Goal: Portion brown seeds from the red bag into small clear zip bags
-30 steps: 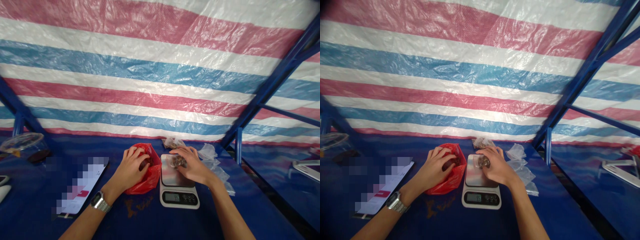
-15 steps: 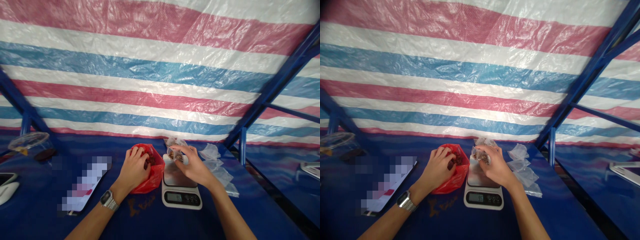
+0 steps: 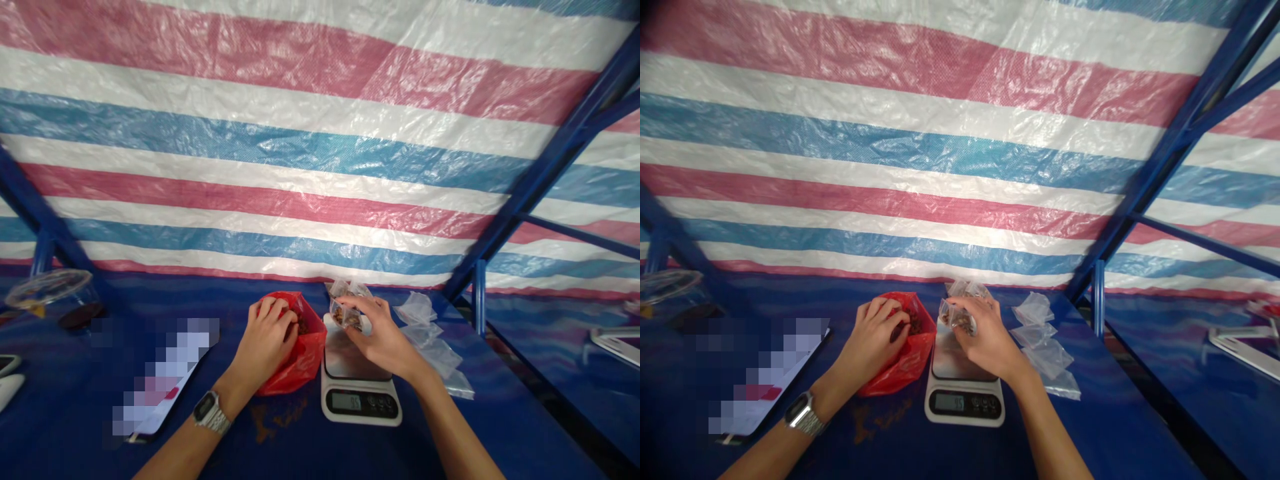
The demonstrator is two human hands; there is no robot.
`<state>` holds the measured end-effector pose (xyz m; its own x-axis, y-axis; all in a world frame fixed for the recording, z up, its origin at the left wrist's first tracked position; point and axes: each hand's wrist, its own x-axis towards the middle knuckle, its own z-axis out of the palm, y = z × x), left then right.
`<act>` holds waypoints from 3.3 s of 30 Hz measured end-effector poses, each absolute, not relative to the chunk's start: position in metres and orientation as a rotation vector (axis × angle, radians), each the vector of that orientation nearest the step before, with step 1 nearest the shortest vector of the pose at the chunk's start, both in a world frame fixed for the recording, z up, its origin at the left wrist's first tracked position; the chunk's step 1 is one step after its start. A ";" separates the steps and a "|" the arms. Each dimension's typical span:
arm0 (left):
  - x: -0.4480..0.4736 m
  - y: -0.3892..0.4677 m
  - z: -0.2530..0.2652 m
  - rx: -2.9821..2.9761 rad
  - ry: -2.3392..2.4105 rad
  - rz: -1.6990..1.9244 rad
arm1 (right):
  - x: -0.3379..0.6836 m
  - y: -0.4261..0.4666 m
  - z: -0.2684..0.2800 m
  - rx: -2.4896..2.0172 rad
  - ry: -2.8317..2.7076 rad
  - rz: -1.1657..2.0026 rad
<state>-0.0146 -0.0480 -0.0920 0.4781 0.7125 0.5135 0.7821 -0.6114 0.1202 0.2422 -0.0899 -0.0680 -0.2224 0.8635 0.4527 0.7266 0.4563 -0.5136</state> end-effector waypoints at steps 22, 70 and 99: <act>-0.006 -0.063 -0.075 -2.637 -1.054 -1.471 | 0.189 -0.111 -0.061 -1.287 -2.082 0.164; -0.018 -0.053 -0.075 -2.509 -1.341 -1.620 | 0.254 -0.099 -0.044 -1.391 -2.098 0.110; -0.007 -0.066 -0.072 -3.013 -1.322 -1.843 | 0.173 -0.091 -0.057 -1.004 -1.660 0.673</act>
<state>-0.0074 -0.0659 -0.0717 0.3457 0.7942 0.4997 0.2186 -0.5860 0.7803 0.1726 -0.0910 -0.0570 -0.1142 0.8690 0.4814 0.2890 0.4927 -0.8208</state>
